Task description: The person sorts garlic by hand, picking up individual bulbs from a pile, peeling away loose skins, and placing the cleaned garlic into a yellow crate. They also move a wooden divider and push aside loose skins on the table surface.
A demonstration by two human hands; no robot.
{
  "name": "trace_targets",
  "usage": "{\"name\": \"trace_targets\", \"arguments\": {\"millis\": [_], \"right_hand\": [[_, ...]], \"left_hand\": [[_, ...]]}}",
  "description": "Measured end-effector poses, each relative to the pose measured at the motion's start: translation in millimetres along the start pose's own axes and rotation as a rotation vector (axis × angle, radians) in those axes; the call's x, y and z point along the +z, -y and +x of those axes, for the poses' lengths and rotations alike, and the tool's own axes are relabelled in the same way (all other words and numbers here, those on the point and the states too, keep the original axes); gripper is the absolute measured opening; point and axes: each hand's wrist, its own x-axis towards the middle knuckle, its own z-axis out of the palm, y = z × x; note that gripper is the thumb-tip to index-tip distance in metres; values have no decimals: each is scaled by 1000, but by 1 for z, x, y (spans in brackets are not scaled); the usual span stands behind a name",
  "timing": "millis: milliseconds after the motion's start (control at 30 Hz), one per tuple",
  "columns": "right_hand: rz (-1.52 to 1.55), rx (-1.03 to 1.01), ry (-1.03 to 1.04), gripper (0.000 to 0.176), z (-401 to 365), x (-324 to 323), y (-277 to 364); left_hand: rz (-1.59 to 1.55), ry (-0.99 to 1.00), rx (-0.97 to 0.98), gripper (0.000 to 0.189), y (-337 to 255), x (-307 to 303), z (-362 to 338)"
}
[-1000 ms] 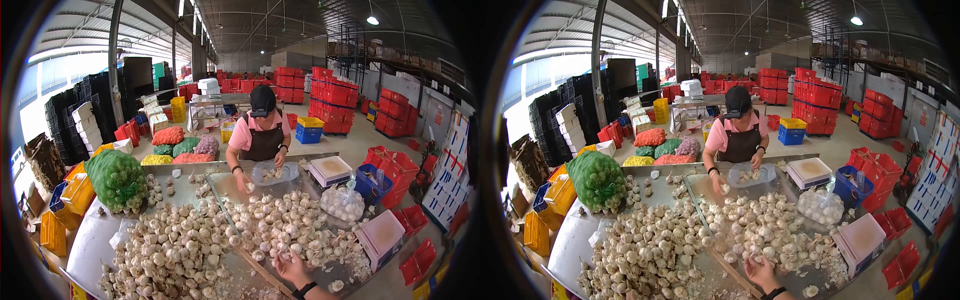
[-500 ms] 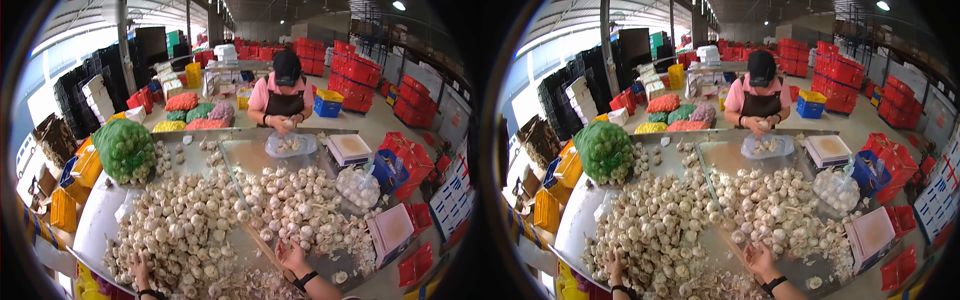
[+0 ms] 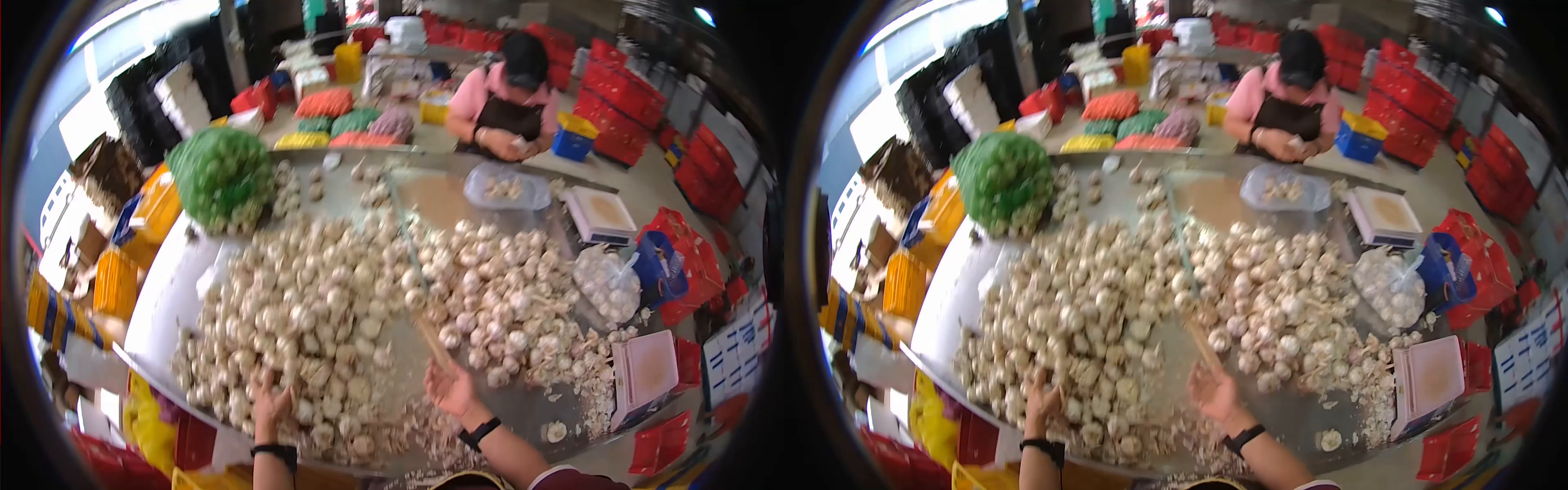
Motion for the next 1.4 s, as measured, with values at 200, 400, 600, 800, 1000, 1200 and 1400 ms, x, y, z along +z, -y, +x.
{"name": "trace_targets", "arguments": {"millis": [200, 400, 600, 800, 1000, 1200, 1400], "right_hand": [[-27, -27, -108, 41, -32, 6, -6], [-96, -15, -250, 40, -58, -14, -8], [-225, 27, -332, 36, -53, -16, -16], [-378, 92, -346, 34, -47, -14, -35], [-441, 180, -386, 31, -53, -21, -49], [-506, 286, -378, 30, -51, -21, -67], [-566, 429, -262, 39, -44, -1, -96]], "left_hand": [[115, 101, 97, 77, -72, 11, -54], [91, 181, 146, 75, -91, 18, -91], [-66, 52, 348, 55, -107, 38, -130], [-376, 9, 158, 45, -109, 27, -142], [-936, -47, -354, 42, -56, 17, -138], [-1724, 136, -658, 50, -76, -5, -143], [-1689, 315, -507, 59, -113, -8, -152]]}}
